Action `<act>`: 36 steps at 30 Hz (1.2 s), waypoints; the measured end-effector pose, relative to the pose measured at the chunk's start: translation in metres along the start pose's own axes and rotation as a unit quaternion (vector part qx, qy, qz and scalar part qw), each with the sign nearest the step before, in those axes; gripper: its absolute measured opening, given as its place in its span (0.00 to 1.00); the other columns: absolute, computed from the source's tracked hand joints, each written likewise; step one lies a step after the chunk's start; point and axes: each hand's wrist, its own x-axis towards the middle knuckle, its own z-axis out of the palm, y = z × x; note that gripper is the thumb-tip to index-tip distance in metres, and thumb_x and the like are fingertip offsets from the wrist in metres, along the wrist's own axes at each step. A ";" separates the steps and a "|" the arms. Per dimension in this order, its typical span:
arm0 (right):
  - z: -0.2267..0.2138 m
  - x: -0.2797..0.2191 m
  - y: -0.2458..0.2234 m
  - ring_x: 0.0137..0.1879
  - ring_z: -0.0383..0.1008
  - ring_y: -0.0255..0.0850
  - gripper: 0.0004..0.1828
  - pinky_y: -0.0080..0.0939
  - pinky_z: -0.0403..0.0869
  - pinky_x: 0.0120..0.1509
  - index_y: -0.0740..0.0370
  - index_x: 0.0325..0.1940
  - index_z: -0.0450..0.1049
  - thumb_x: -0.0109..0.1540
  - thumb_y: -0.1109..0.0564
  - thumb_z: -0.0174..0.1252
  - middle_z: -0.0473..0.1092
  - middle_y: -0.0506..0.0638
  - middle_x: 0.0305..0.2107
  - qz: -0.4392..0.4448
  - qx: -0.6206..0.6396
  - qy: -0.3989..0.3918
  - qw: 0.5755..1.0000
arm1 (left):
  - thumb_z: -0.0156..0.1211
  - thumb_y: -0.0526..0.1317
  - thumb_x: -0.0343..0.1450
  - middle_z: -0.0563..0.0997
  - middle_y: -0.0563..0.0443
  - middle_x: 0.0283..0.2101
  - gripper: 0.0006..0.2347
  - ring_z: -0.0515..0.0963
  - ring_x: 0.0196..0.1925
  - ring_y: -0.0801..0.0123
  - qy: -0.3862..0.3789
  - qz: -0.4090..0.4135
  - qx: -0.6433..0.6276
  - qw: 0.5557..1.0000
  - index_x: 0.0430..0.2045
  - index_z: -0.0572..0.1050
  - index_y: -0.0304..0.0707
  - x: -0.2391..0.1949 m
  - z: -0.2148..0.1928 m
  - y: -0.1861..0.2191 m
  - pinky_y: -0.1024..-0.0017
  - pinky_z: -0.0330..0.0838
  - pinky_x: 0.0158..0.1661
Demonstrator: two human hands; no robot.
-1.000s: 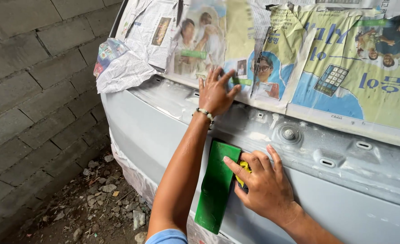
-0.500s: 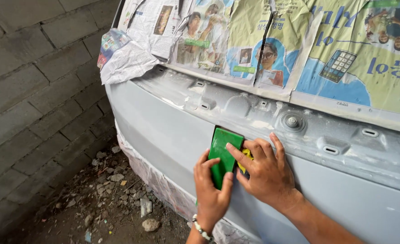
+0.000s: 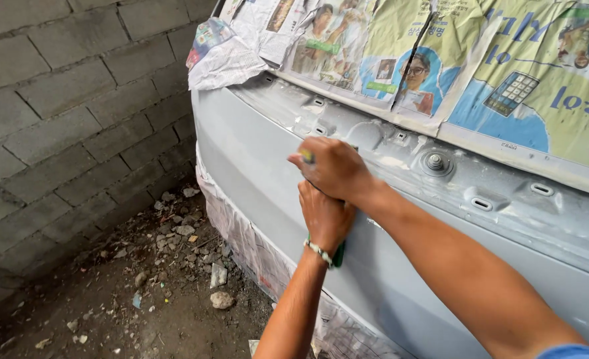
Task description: The person sands the surface of a car bumper using a green sanding block and a yellow sponge. They repeatedly dip the sponge into a bucket of water and wipe the area while sanding. The bumper is partially covered with newspaper to protect adjacent areas.
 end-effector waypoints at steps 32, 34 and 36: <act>-0.077 -0.119 0.015 0.45 0.75 0.47 0.10 0.44 0.73 0.51 0.63 0.47 0.76 0.66 0.56 0.64 0.73 0.55 0.39 0.152 0.083 0.167 0.971 | 0.58 0.46 0.71 0.68 0.30 0.65 0.24 0.69 0.63 0.39 0.101 0.017 0.054 0.993 0.66 0.70 0.61 -0.036 0.029 0.038 0.46 0.61 0.61; -0.077 -0.121 0.022 0.46 0.75 0.47 0.09 0.43 0.72 0.53 0.64 0.45 0.77 0.66 0.55 0.64 0.74 0.56 0.39 0.138 0.084 0.162 0.974 | 0.58 0.46 0.71 0.69 0.31 0.64 0.23 0.69 0.63 0.39 0.117 0.021 0.047 0.992 0.65 0.71 0.61 -0.025 0.035 0.025 0.46 0.61 0.61; -0.082 -0.122 0.018 0.45 0.75 0.46 0.10 0.43 0.72 0.52 0.64 0.46 0.77 0.66 0.55 0.64 0.74 0.56 0.39 0.145 0.087 0.140 0.976 | 0.57 0.47 0.73 0.69 0.31 0.65 0.22 0.69 0.62 0.39 0.120 -0.038 0.051 0.991 0.65 0.70 0.60 -0.012 0.018 0.018 0.45 0.61 0.61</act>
